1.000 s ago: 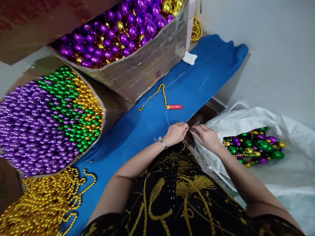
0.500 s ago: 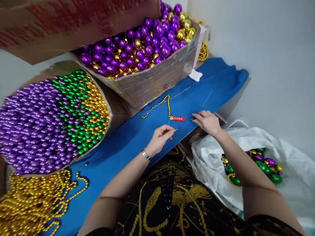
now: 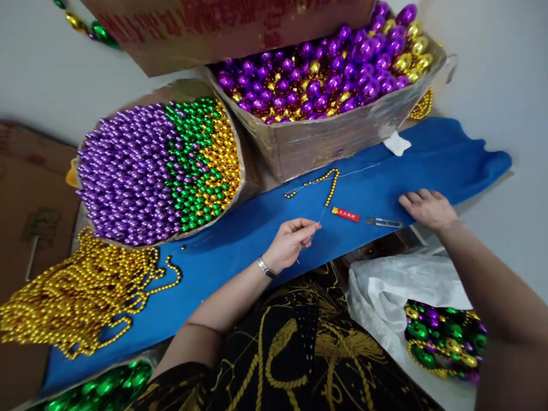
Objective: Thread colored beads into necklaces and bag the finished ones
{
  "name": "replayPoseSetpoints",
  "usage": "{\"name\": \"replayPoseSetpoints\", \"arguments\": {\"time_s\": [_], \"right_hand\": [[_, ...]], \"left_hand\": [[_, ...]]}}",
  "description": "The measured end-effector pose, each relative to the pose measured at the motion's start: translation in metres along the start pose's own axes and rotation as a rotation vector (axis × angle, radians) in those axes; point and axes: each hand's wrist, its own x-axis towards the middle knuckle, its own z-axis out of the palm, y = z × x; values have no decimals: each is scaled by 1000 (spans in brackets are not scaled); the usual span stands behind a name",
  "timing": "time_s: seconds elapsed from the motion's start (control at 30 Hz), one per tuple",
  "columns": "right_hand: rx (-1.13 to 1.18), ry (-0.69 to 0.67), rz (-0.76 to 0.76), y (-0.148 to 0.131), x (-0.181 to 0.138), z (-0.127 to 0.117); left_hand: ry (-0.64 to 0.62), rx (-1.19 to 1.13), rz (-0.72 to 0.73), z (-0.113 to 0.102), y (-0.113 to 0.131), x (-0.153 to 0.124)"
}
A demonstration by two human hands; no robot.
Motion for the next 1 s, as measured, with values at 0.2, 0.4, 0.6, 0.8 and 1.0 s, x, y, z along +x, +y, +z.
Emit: {"name": "replayPoseSetpoints", "arguments": {"time_s": [0.2, 0.4, 0.6, 0.8, 1.0], "right_hand": [[41, 143, 100, -97, 4, -6], [605, 87, 81, -232, -8, -15], [608, 127, 24, -245, -5, -9], [592, 119, 1, -249, -3, -7], [587, 121, -7, -251, -3, -7]], "left_hand": [[67, 25, 107, -7, 0, -3], [126, 85, 214, -13, -1, -7], [119, 153, 283, -20, -5, -9], [107, 166, 312, -22, -7, -11], [111, 190, 302, -24, -7, -12]]}}
